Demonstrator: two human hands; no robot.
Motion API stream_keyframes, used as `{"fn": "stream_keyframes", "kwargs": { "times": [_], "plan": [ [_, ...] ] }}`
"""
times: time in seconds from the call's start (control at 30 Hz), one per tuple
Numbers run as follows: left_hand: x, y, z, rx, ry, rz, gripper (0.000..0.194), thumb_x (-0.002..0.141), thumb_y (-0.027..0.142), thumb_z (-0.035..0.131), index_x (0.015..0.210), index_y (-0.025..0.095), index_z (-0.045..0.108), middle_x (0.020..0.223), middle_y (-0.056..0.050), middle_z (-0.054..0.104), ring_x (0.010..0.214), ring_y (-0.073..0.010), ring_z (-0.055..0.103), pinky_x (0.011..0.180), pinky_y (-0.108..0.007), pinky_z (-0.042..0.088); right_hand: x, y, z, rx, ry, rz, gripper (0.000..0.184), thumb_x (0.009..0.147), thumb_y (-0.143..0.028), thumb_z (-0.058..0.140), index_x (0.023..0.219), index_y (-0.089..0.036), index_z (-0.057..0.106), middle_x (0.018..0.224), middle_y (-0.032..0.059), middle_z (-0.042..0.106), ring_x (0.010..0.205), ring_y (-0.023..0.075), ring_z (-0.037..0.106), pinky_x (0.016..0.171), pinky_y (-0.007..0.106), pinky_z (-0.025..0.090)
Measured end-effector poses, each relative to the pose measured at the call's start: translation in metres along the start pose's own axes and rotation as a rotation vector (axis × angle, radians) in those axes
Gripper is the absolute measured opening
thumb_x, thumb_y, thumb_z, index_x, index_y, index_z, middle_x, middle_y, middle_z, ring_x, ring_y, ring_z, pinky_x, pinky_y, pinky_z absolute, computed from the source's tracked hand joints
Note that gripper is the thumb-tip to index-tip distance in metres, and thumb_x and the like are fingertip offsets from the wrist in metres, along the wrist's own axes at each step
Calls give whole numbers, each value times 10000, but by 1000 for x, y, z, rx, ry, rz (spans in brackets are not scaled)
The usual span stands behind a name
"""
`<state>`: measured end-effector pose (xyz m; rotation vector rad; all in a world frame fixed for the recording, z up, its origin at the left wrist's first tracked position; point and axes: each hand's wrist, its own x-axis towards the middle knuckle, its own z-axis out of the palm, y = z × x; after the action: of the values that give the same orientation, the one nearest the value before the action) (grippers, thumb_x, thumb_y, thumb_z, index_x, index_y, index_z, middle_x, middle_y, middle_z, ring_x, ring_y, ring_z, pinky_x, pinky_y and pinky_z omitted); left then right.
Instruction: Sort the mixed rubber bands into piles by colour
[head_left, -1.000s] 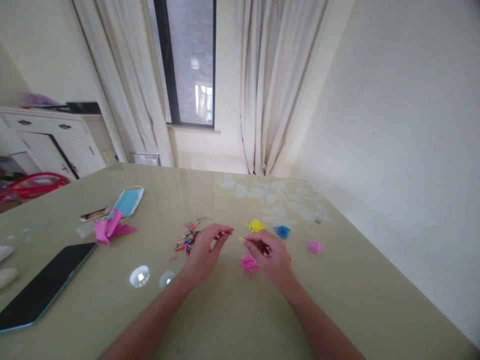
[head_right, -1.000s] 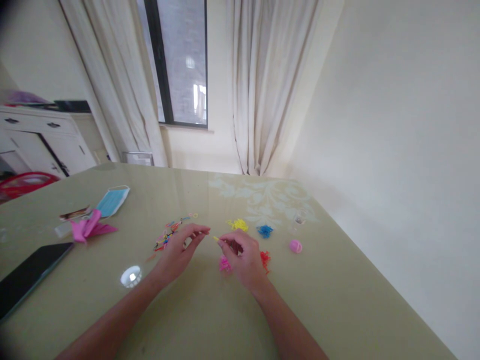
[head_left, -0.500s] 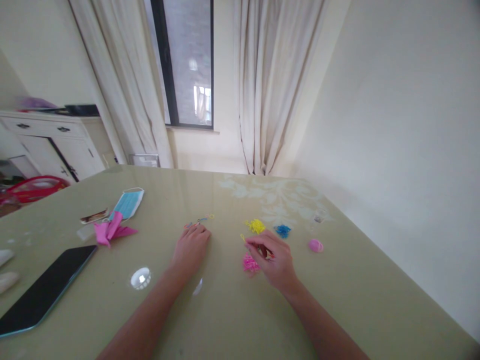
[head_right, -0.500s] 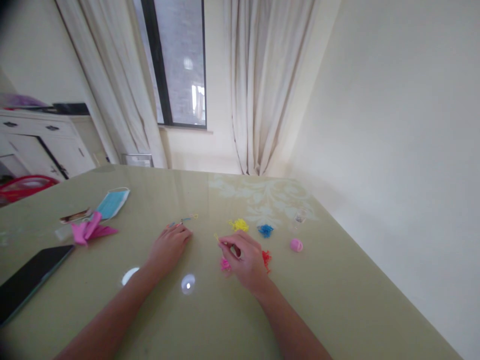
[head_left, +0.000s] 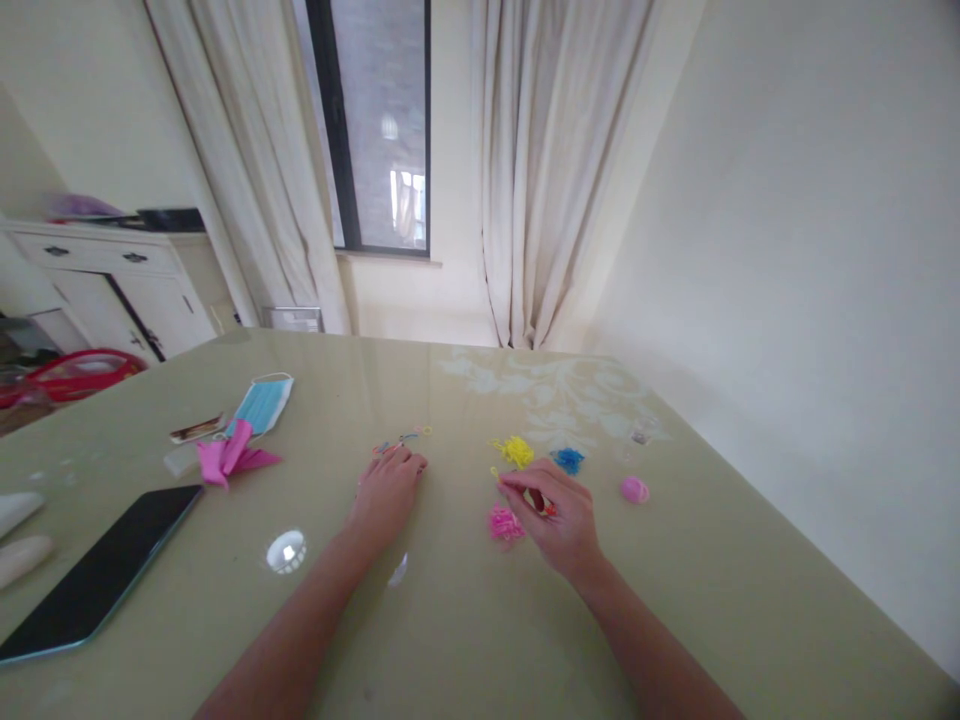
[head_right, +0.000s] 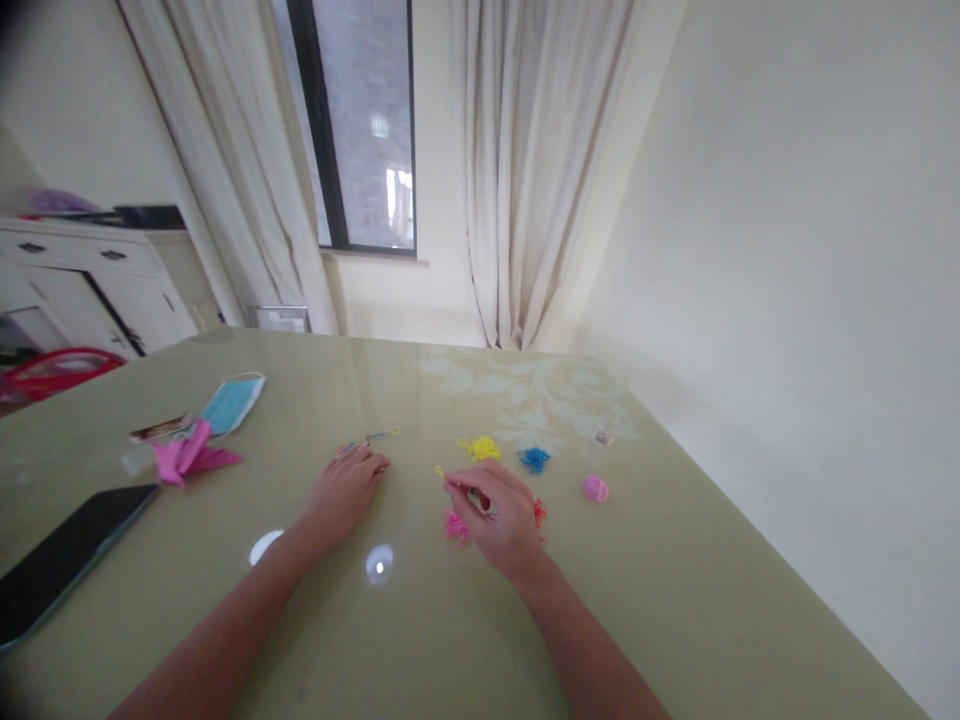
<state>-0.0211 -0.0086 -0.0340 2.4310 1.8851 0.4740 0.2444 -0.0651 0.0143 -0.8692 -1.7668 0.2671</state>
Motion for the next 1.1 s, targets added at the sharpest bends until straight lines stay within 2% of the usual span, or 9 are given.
{"fn": "stream_keyframes", "kwargs": {
  "times": [0.17, 0.27, 0.37, 0.47, 0.57, 0.73, 0.8, 0.9, 1.1],
  "plan": [
    [2, 4, -9, 2, -12, 23, 285, 1045, 202, 491, 1026, 201, 775, 1118, -129, 778, 1220, -324, 674, 1115, -506, 458, 9, 12, -9, -127, 65, 0, 161, 1025, -291, 665, 998, -224, 809, 780, 37, 716, 633, 171, 582, 636, 315, 502],
    [2, 8, -12, -7, 0, 34, 252, 1019, 184, 519, 1002, 185, 770, 1099, -132, 771, 1151, -324, 693, 1093, -515, 466, 21, 33, -15, -316, 118, 118, 176, 1017, -285, 635, 1012, -201, 789, 832, 47, 721, 645, 175, 583, 682, 325, 490],
    [3, 10, -12, -31, 39, 57, 237, 1003, 170, 530, 983, 188, 765, 1100, -129, 777, 1156, -329, 693, 1105, -538, 454, 32, 58, -16, -510, -61, 318, 167, 971, -228, 632, 957, -195, 795, 883, 63, 754, 685, 187, 631, 701, 324, 469],
    [4, 11, -9, -79, 104, 58, 238, 1011, 185, 523, 995, 205, 760, 1087, -122, 800, 1158, -325, 698, 1100, -541, 460, 38, 77, -10, -547, -125, 353, 164, 926, -179, 657, 857, -206, 803, 849, 67, 768, 681, 190, 644, 692, 316, 451],
    [6, 10, -8, -168, 173, 47, 231, 1017, 216, 526, 997, 202, 755, 1023, -109, 814, 1063, -303, 724, 1046, -517, 501, 38, 84, -5, -551, -125, 351, 161, 908, -171, 675, 847, -213, 818, 830, 73, 770, 680, 195, 658, 689, 314, 453],
    [11, 13, -8, -612, 241, 20, 198, 985, 311, 580, 968, 224, 758, 921, -57, 825, 828, -211, 754, 866, -393, 604, 24, 72, -12, -528, -78, 317, 220, 972, -240, 613, 1004, -211, 828, 907, 76, 766, 668, 187, 646, 730, 342, 486],
    [13, 16, -7, -817, 243, -3, 226, 962, 400, 625, 964, 223, 765, 897, -59, 830, 808, -210, 768, 803, -375, 632, 17, 61, -13, -440, -20, 264, 258, 1015, -306, 581, 1061, -209, 816, 909, 70, 746, 655, 181, 627, 718, 341, 504],
    [12, 22, -7, -1016, 237, -35, 328, 899, 520, 706, 953, 202, 767, 922, -79, 840, 847, -226, 796, 820, -397, 661, 9, 43, -7, -267, 47, 195, 273, 1043, -361, 585, 1092, -202, 802, 894, 62, 711, 642, 172, 595, 675, 319, 518],
    [-3, 45, -15, -1121, 209, 13, 306, 896, 474, 766, 1033, 200, 757, 982, -84, 845, 905, -231, 814, 883, -407, 677, -3, 11, 19, -84, -140, 196, 263, 1065, -365, 623, 1246, -218, 744, 969, 56, 709, 727, 168, 633, 718, 305, 540]
  ]
}}
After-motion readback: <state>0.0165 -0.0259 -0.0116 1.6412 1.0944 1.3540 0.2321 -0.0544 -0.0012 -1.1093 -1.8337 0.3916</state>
